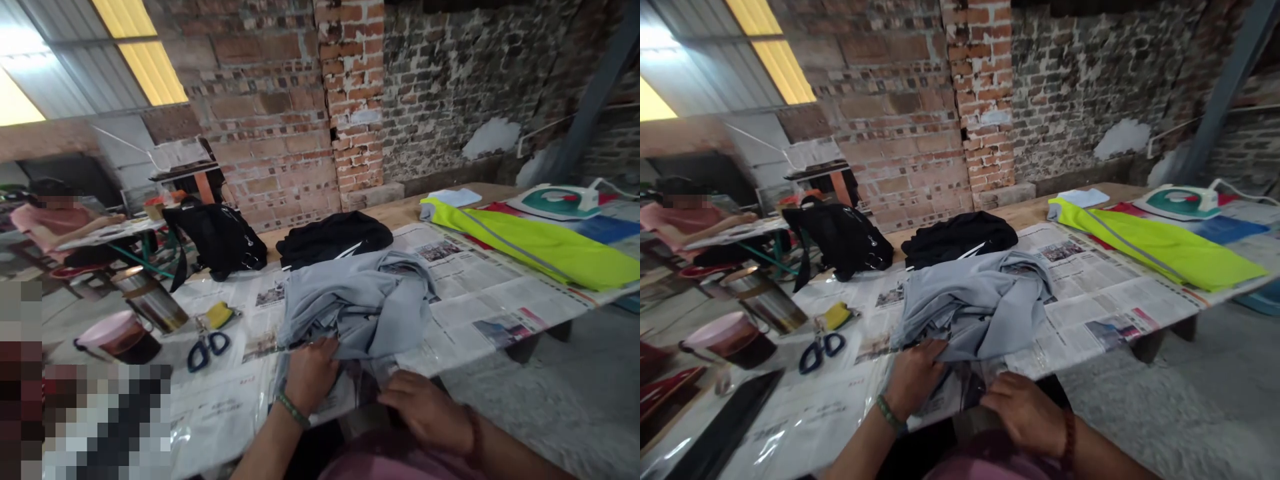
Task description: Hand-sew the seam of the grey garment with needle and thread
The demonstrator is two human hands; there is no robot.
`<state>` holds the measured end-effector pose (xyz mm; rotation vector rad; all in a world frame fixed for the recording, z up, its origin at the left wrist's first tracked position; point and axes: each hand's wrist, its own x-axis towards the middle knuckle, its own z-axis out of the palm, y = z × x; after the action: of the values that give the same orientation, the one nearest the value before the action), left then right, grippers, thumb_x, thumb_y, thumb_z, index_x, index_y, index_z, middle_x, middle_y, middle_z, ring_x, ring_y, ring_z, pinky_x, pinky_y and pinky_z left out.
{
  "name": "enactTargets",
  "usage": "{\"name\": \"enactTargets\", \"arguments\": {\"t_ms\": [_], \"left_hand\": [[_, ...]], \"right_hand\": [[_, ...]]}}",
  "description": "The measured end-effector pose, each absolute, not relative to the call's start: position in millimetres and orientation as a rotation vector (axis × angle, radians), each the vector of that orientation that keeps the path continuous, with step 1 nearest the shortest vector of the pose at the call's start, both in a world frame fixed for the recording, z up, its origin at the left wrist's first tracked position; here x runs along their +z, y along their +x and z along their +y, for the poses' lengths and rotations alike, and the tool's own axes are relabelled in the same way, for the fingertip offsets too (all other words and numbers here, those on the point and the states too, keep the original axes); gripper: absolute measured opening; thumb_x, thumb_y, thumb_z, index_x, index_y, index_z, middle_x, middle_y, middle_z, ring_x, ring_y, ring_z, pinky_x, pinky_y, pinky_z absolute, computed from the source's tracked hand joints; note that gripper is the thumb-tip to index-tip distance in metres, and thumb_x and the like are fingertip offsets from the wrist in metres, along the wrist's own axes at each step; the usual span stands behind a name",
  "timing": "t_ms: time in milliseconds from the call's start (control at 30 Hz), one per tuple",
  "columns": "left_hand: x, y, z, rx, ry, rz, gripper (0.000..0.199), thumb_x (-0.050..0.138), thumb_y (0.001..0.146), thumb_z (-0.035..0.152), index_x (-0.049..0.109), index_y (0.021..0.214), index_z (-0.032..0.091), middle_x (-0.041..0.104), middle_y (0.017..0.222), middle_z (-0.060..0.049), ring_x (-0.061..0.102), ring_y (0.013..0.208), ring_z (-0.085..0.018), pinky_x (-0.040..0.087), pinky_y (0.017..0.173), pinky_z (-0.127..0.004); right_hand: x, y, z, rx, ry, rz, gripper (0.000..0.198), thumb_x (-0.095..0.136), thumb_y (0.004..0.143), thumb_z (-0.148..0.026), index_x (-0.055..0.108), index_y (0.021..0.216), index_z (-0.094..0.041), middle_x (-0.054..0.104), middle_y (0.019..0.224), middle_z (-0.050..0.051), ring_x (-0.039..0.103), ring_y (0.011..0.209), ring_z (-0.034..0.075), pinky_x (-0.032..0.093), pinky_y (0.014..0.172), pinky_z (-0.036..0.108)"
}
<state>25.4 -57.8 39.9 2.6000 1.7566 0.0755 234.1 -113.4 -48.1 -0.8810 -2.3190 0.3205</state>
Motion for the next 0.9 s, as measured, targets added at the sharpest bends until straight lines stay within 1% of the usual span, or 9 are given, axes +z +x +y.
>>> {"name": "enactTargets", "arguments": {"t_ms": [100, 200, 267, 367, 467, 600, 700, 767, 900], "left_hand": [[34, 28, -59, 0.151, 2.624, 1.717, 0.026, 0.048, 0.075, 0.015, 0.059, 0.096, 0.024, 0.065, 0.092, -0.004, 0.061, 0.086, -0.020, 0.046, 0.073, -0.028], [36, 36, -61, 0.196, 2.646, 1.718, 0.025, 0.049, 0.074, 0.015, 0.059, 0.095, 0.024, 0.065, 0.091, -0.003, 0.061, 0.084, -0.020, 0.045, 0.070, -0.028], [40, 39, -63, 0.190, 2.676, 1.712, 0.024, 0.050, 0.074, 0.016, 0.059, 0.094, 0.024, 0.065, 0.090, -0.003, 0.061, 0.083, -0.020, 0.045, 0.070, -0.028], [47, 33, -64, 0.095, 2.729, 1.745, 0.020, 0.046, 0.077, 0.018, 0.058, 0.092, 0.023, 0.065, 0.087, -0.004, 0.062, 0.080, -0.020, 0.044, 0.066, -0.029], [59, 10, -58, -0.064, 2.695, 1.897, 0.020, 0.042, 0.080, 0.017, 0.059, 0.090, 0.021, 0.065, 0.086, -0.006, 0.062, 0.075, -0.022, 0.043, 0.062, -0.031], [71, -27, -52, -0.103, 2.633, 2.155, 0.024, 0.041, 0.077, 0.012, 0.059, 0.091, 0.019, 0.064, 0.085, -0.008, 0.062, 0.076, -0.024, 0.043, 0.066, -0.034], [54, -39, -64, 0.014, 2.619, 2.214, 0.027, 0.043, 0.075, 0.011, 0.060, 0.094, 0.020, 0.065, 0.087, -0.008, 0.061, 0.080, -0.025, 0.044, 0.070, -0.034], [29, -34, -80, 0.117, 2.590, 2.104, 0.031, 0.045, 0.077, 0.015, 0.058, 0.103, 0.025, 0.066, 0.096, -0.005, 0.061, 0.079, -0.022, 0.045, 0.069, -0.031], [-9, -13, -96, 0.071, 2.592, 1.944, 0.038, 0.047, 0.079, 0.020, 0.053, 0.116, 0.028, 0.068, 0.093, -0.003, 0.063, 0.073, -0.022, 0.046, 0.072, -0.035]], "right_hand": [[-40, 254, -116, 0.220, -0.975, -2.129, 0.027, 0.037, 0.084, -0.011, 0.054, 0.104, -0.017, 0.059, 0.087, 0.008, 0.054, 0.083, 0.016, 0.044, 0.074, 0.028], [-32, 247, -94, 0.078, -1.143, -2.060, 0.022, 0.049, 0.082, -0.023, 0.053, 0.103, -0.017, 0.057, 0.093, 0.010, 0.052, 0.089, 0.020, 0.042, 0.079, 0.034], [-31, 234, -75, 0.044, -1.214, -2.120, 0.022, 0.057, 0.077, -0.027, 0.055, 0.096, -0.016, 0.056, 0.090, 0.009, 0.051, 0.086, 0.021, 0.042, 0.077, 0.035], [-35, 223, -50, 0.001, -1.290, -2.163, 0.005, 0.053, 0.076, -0.017, 0.057, 0.077, -0.015, 0.055, 0.077, 0.006, 0.050, 0.075, 0.019, 0.040, 0.070, 0.031], [-37, 233, -33, -0.074, -1.343, -2.001, 0.014, 0.047, 0.077, -0.011, 0.058, 0.070, -0.015, 0.055, 0.071, 0.006, 0.049, 0.071, 0.018, 0.039, 0.069, 0.030], [-35, 259, -23, -0.163, -1.326, -1.811, 0.015, 0.045, 0.078, -0.014, 0.058, 0.070, -0.016, 0.056, 0.071, 0.007, 0.050, 0.074, 0.019, 0.040, 0.072, 0.030], [-40, 269, -23, -0.124, -1.301, -1.789, 0.015, 0.045, 0.077, -0.014, 0.057, 0.070, -0.016, 0.055, 0.071, 0.006, 0.051, 0.072, 0.018, 0.040, 0.070, 0.029], [-45, 272, -24, -0.041, -1.304, -1.764, 0.014, 0.045, 0.076, -0.014, 0.057, 0.070, -0.016, 0.055, 0.069, 0.005, 0.052, 0.069, 0.016, 0.041, 0.066, 0.027], [-52, 275, -20, 0.113, -1.356, -1.621, 0.013, 0.046, 0.073, -0.014, 0.056, 0.066, -0.017, 0.052, 0.062, 0.001, 0.050, 0.060, 0.014, 0.039, 0.057, 0.024]]}}
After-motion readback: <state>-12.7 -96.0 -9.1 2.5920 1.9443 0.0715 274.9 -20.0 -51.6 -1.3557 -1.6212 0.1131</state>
